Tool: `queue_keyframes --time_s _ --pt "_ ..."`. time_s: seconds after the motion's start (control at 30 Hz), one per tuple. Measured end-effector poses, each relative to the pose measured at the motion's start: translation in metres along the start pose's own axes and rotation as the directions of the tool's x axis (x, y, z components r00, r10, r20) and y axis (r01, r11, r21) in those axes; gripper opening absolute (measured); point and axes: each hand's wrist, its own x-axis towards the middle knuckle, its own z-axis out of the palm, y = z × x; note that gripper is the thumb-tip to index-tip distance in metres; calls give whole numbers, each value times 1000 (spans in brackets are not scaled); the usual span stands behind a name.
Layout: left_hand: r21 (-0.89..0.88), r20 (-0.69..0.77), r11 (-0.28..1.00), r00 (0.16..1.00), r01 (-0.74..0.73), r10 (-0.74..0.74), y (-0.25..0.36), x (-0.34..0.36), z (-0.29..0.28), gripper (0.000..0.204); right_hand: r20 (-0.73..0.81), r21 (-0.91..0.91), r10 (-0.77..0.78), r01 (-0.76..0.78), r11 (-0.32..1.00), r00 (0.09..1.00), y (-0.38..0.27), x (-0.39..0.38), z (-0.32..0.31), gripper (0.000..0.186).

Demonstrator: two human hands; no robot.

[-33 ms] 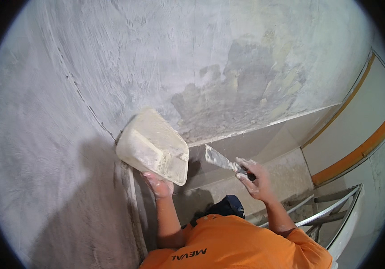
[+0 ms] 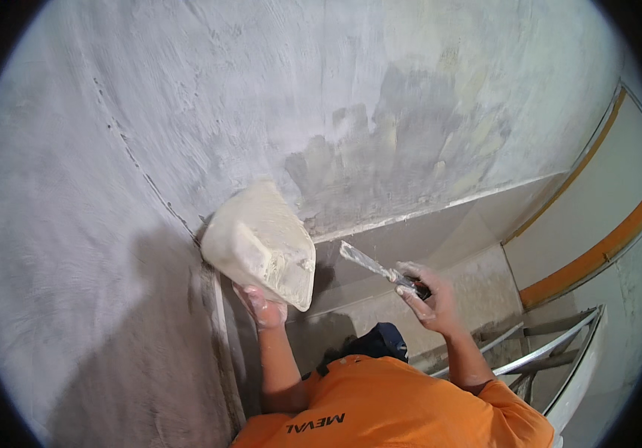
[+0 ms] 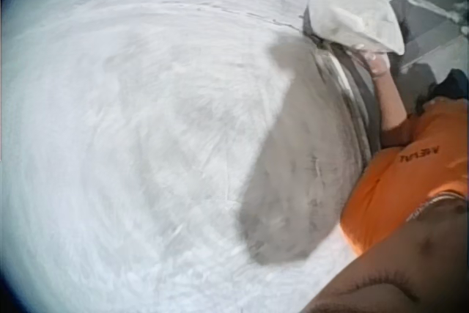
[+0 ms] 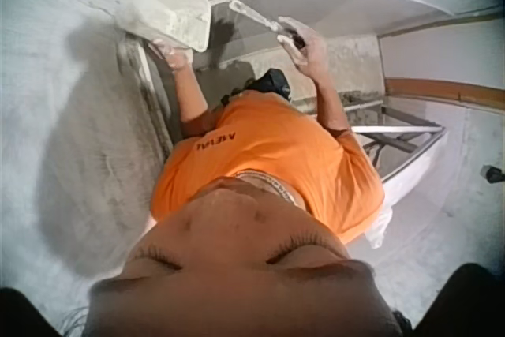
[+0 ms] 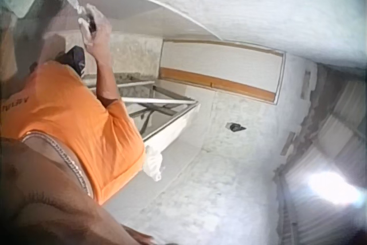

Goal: The person applies plaster to a wall using a putty knife and a plastic container, spreading the material over uneven sections and corners of the wall.

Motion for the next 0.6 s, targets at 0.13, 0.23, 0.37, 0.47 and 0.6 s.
queue_keyframes --time_s 0.13,0.23,0.37,0.47,0.6 --pt "218 101 975 992 53 -76 13 5 -3 100 273 -65 287 -280 958 918 -40 17 -36 31" --pt "140 55 973 980 181 -190 5 4 -9 75 288 42 113 -130 991 951 -35 19 -42 26" --pt "154 14 934 945 321 -327 -3 6 -4 60 128 288 392 -413 864 911 -53 20 -28 19" --pt "136 -28 880 890 455 -456 -9 6 -4 62 26 470 342 -313 826 940 -41 22 -25 17" --pt "47 96 775 770 630 -631 -11 7 -1 62 -38 467 311 -258 846 950 -48 29 -12 15"
